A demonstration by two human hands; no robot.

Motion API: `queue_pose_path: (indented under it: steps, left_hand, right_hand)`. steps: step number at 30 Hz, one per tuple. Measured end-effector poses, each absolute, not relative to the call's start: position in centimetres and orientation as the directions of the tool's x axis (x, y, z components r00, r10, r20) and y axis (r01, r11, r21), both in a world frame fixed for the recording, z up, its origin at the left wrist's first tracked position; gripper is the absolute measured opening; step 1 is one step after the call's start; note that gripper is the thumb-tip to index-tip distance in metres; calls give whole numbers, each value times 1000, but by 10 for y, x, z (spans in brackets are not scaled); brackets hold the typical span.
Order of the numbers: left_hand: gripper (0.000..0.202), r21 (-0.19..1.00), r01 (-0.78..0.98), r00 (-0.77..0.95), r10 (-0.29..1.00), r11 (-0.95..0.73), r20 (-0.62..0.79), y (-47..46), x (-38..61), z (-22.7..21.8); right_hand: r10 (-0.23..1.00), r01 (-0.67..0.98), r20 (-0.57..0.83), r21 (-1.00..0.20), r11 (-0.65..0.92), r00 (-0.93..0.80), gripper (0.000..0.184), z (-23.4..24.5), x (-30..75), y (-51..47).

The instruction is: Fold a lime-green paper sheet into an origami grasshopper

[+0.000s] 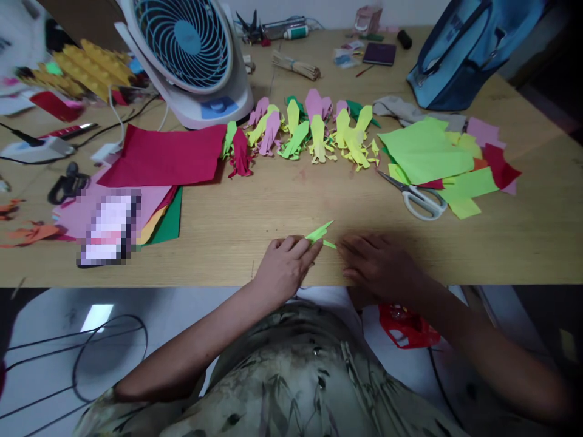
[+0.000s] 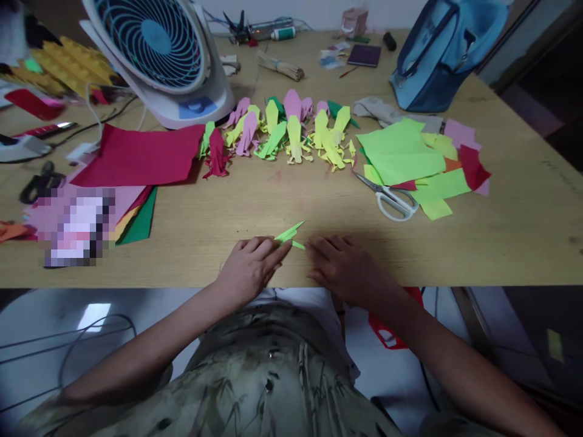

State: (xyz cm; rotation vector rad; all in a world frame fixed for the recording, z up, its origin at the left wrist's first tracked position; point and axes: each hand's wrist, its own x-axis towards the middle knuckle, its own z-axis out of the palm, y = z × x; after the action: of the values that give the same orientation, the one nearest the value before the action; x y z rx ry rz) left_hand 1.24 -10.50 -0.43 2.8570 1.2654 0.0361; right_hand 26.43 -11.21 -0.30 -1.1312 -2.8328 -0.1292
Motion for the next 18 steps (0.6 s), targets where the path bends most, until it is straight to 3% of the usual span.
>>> queue_pose_path:
  steps: [8,18]
  left_hand:
    - [68,34,744,668,744,-668,9,-104,15,-3]
    - [58,134,737,657,749,-662,89,-103,11,-11]
  right_hand:
    - [717,723,109,22,690,-688,47,1,246,-112]
    - [741,745,175,-54,665,-649,45,-10,236,-110]
